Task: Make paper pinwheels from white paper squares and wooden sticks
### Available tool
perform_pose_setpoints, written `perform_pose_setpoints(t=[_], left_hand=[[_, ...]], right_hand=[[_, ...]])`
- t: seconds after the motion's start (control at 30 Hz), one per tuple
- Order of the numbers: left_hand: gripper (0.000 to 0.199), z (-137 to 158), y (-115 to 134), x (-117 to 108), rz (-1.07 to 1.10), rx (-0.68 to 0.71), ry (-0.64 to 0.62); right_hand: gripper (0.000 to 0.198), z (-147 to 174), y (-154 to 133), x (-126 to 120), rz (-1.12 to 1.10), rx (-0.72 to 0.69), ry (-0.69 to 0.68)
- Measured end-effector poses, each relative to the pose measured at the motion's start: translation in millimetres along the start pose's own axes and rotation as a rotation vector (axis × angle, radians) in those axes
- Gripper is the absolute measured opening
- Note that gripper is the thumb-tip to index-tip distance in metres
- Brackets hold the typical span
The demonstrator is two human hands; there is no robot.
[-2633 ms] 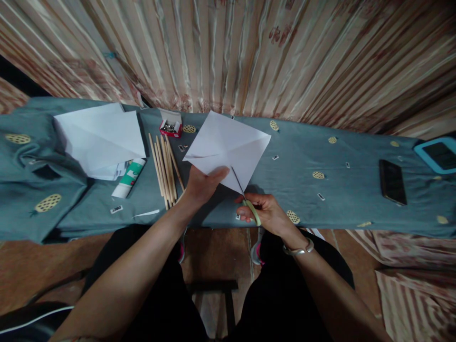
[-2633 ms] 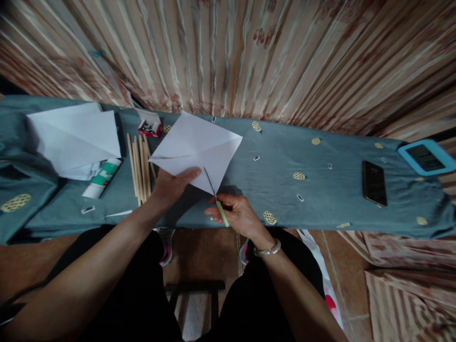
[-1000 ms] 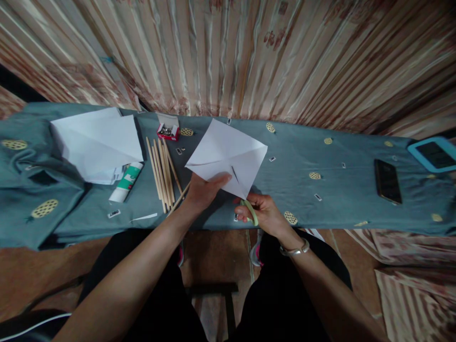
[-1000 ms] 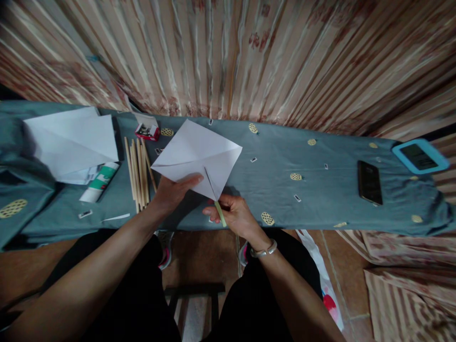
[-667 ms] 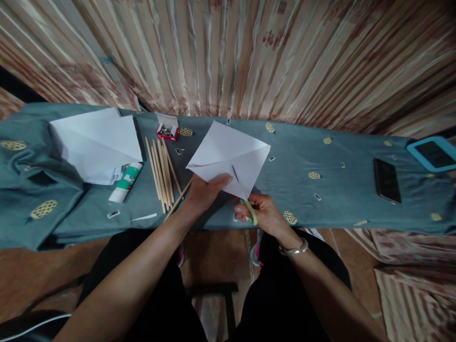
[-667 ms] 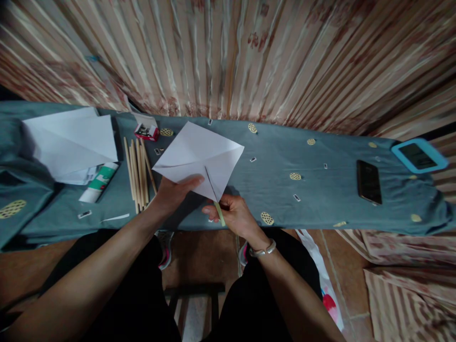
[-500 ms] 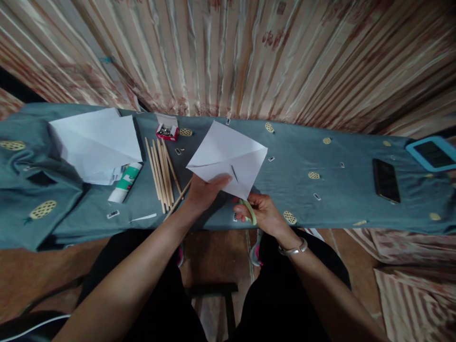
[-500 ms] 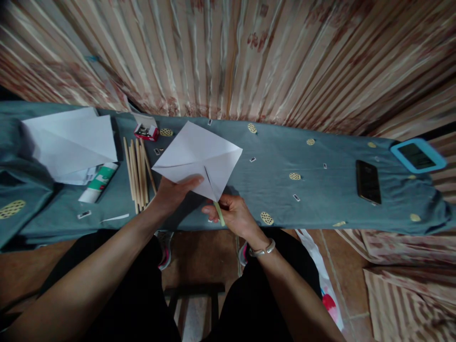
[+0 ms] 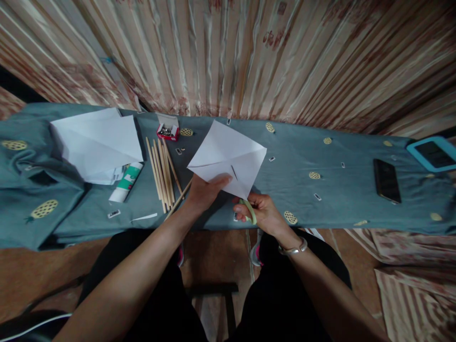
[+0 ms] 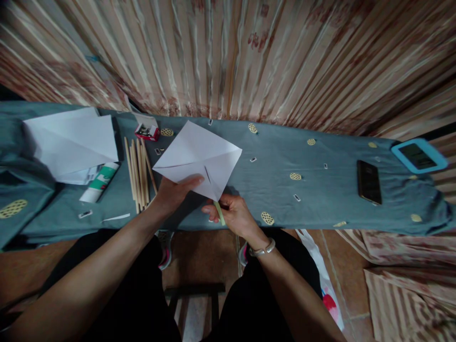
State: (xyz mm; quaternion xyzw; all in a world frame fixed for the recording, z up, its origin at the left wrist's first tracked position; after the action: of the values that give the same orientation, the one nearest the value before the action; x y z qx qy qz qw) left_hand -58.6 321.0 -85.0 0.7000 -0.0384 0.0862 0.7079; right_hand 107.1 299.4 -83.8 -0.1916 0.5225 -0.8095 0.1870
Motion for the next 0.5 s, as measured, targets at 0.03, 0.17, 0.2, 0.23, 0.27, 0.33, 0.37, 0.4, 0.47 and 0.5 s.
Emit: perform_pose_setpoints(t=[0.03,0.17,0.2,0.23,0.27,0.33,0.37,0.4,0.47,0.5], left_hand=[[0.036,0.2,0.2,0.1,-0.007,-0.006,0.000],[0.035,0.1,-0.3,0.4,-0.014,0.000,0.004],[0.034,0.0,-0.6,0.4,-0.018,0.008,0.006],[0.033,0.0,-0.9,0.4,-0.020,0.013,0.006],[0.033,0.0,-1.2,0.3,-0.021,0.015,0.006],[0.032,0.3,-1.6,0.2,-0.017,0.005,0.001],[0.032,0.4,-1.6,-0.1,-0.016,-0.001,0.003],[0.032,0.4,-1.7,-0.2,-0.018,-0.010,0.000],[0.034,0.3,-1.5,-0.8,-0.025,-0.019,0.008],[0.035,0.1,-1.4,-1.0,-0.031,-0.021,0.013]], right_hand=[[0.043,0.0,0.0,-0.1,0.007,-0.001,-0.001],[0.043,-0.1,-0.1,-0.4,0.068,-0.034,-0.013],[0.043,0.0,-0.1,-0.3,0.080,-0.042,-0.018],[0.042,0.0,0.0,-0.2,0.086,-0.048,-0.022],[0.042,0.1,0.1,-0.2,0.087,-0.052,-0.023],[0.040,0.2,0.3,-0.2,0.079,-0.054,-0.020],[0.039,0.3,0.5,-0.3,0.070,-0.050,-0.017],[0.039,0.3,0.7,-0.4,0.062,-0.044,-0.011],[0.039,0.5,0.6,-0.6,0.051,-0.036,-0.003],[0.040,0.6,0.5,-0.7,0.052,-0.034,-0.002]])
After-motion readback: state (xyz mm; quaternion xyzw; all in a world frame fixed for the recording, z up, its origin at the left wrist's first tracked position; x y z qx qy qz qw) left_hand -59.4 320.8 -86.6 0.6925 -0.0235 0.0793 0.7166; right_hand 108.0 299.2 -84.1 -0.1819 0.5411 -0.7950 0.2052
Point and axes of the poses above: each hand's wrist, its own z-axis away from the middle knuckle, its own x-axis out of the palm, y = z × x, the point moved 2 cm from there along -z, towards the middle knuckle, and after that the axes turned 8 degrees about -y, right-handed, at the moved point
